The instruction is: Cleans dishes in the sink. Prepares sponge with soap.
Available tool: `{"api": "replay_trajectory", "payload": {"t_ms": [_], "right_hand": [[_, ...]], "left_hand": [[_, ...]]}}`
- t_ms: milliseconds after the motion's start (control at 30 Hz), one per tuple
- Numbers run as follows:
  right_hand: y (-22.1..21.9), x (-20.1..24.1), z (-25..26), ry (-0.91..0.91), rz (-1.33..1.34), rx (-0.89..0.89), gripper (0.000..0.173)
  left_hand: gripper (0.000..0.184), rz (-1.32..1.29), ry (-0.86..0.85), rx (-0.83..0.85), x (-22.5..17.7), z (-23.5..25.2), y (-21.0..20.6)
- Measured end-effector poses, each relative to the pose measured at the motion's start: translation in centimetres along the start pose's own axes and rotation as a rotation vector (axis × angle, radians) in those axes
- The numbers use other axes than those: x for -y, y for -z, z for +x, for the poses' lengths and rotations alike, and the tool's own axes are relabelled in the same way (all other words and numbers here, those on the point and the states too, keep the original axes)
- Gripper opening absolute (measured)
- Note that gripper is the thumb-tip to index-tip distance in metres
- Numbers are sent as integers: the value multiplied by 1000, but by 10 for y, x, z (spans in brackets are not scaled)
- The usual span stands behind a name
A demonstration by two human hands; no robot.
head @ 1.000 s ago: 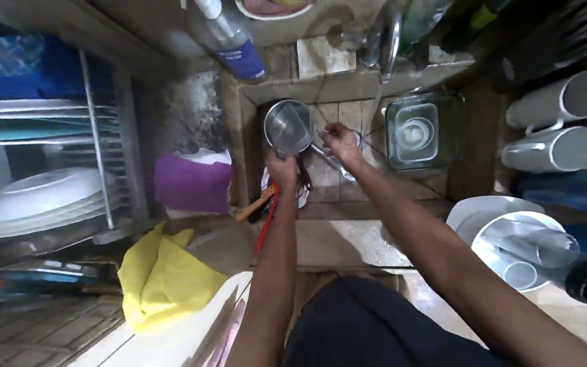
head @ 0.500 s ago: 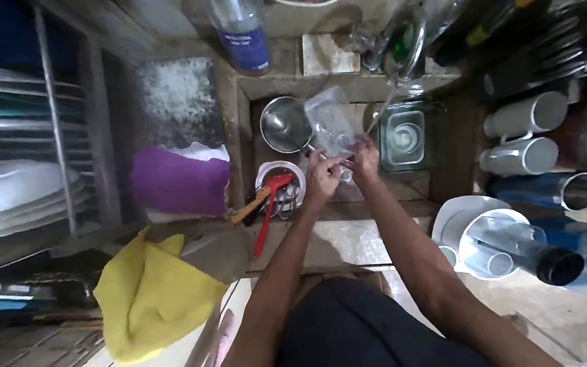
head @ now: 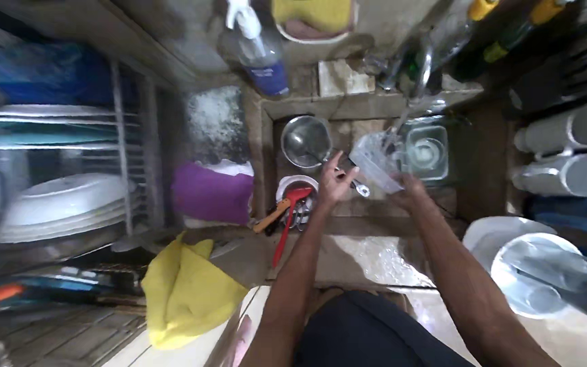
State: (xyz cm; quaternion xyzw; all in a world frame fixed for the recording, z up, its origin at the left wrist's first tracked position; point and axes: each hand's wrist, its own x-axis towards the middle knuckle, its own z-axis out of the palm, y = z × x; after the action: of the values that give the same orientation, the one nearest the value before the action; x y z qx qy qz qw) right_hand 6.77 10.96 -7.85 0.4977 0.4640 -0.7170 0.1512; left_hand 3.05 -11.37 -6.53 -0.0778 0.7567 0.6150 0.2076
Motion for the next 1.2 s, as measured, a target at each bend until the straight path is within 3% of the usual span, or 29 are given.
{"api": "replay_trajectory", "payload": {"t_ms": [33, 100, 167, 267, 333, 433, 533, 633, 767, 900, 1067, 1200], "right_hand": [[5, 1, 5, -128, 62, 136, 25], [14, -2, 19, -355, 83, 387, 47], [5, -4, 23, -479, 82, 479, 55], [-17, -2, 20, -539, -4, 557, 54], [-43, 4, 11, -453, -189, 568, 47], [-95, 15, -11, -191, -409, 399, 28], [-144, 29, -36, 49, -559, 401, 39], [-182, 36, -43, 270, -612, 425, 63], [-188, 33, 0, 619, -901, 92, 53], [-182, 19, 49, 527, -1066, 18, 75], [-196, 15, 63, 440, -1188, 63, 52], [-194, 24, 52, 500, -1191, 78, 51]], "left_hand": [[79, -7, -42, 16, -6, 6, 3], [85, 57, -155, 54, -19, 14, 5], [80, 199, -229, 78, -36, 18, 9], [68, 421, -143, 77, -59, 13, 26], [62, 465, -114, 78, -66, 11, 53], [61, 517, 12, 127, -86, 4, 113], [43, 472, 42, 172, -106, 0, 173], [27, 465, 99, 17, -118, 4, 222], [42, 555, 178, -334, -102, 24, 282], [48, 523, 213, -354, -77, 45, 317], [50, 540, 291, -369, -66, 56, 318], [47, 637, 117, -546, -86, 48, 301]]}}
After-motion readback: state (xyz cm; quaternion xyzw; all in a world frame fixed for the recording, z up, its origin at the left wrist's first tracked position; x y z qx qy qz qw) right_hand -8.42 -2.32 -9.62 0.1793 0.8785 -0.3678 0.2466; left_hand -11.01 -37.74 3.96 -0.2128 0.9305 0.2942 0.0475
